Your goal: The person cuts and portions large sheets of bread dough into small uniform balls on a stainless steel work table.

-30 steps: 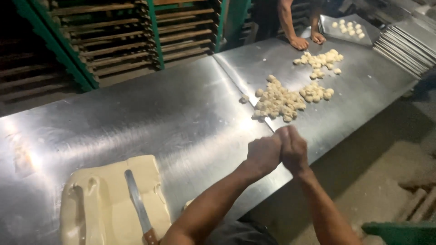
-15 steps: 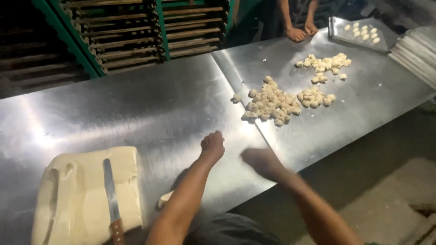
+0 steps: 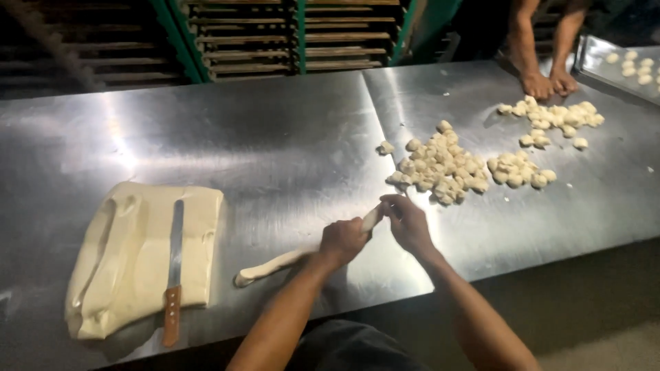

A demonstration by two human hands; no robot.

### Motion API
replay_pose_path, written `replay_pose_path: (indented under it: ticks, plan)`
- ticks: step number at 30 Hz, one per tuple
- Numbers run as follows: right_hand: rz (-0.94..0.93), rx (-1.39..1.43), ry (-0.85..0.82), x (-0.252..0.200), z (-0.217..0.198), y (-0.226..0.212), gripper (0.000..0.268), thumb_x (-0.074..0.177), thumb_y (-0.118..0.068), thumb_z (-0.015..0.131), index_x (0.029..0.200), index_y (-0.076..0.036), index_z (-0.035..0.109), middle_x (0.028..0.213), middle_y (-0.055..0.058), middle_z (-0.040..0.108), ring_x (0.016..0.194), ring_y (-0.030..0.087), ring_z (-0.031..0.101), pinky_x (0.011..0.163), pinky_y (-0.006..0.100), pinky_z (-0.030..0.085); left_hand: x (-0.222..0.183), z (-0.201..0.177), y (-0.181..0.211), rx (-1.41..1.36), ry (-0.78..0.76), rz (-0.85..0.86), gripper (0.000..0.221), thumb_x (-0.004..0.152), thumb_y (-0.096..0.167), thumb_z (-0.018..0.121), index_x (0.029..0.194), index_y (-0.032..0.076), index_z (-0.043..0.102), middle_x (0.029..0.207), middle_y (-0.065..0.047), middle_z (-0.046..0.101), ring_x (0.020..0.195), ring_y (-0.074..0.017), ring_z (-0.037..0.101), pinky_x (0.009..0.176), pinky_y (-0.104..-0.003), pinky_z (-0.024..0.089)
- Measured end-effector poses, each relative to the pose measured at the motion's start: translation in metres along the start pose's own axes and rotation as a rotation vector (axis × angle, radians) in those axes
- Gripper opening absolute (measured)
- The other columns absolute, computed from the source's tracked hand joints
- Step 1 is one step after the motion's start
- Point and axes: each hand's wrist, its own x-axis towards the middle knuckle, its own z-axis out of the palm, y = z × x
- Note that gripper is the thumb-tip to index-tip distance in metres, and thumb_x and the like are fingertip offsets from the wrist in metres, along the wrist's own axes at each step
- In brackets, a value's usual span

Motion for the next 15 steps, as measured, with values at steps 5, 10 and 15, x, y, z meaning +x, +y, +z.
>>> replay_pose_path:
  ticks: [5,10,15]
  plan:
    - [0.046,0.057,0.02,-0.004,0.033,-0.021,0.025,0.107,-0.02,0.049,0.112,-0.001,0.063,0.095,0.01,0.07,0.087,0.022,0.067,0.077,0.036,0.053,-0.003,-0.013,0.039,0.099,-0.015,0.028,0.015,0.089,0.016,0.061,0.092,0.003,0.068,0.085,-0.02,0.075,0.083,-0.038,0.075,0.074,-0.049,0.059]
    - [0.337,0.105,0.163,0.0,0.042,0.003,0.038,0.106,-0.028,0.054,0.084,0.002,0.06,0.069,0.007,0.056,0.06,0.018,0.05,0.057,0.039,0.042,0.009,-0.038,0.043,0.335,-0.001,0.055,0.013,0.088,0.013,0.064,0.09,0.007,0.075,0.09,-0.018,0.076,0.085,-0.0348,0.076,0.074,-0.047,0.06]
    - [0.451,0.028,-0.444,-0.023,0.048,-0.079,0.033,0.102,-0.03,0.055,0.087,-0.003,0.068,0.07,0.001,0.06,0.06,0.012,0.056,0.057,0.035,0.048,0.053,-0.013,-0.085,0.364,-0.068,-0.04,0.014,0.088,0.016,0.066,0.092,0.009,0.078,0.095,-0.018,0.075,0.091,-0.0353,0.075,0.077,-0.048,0.06]
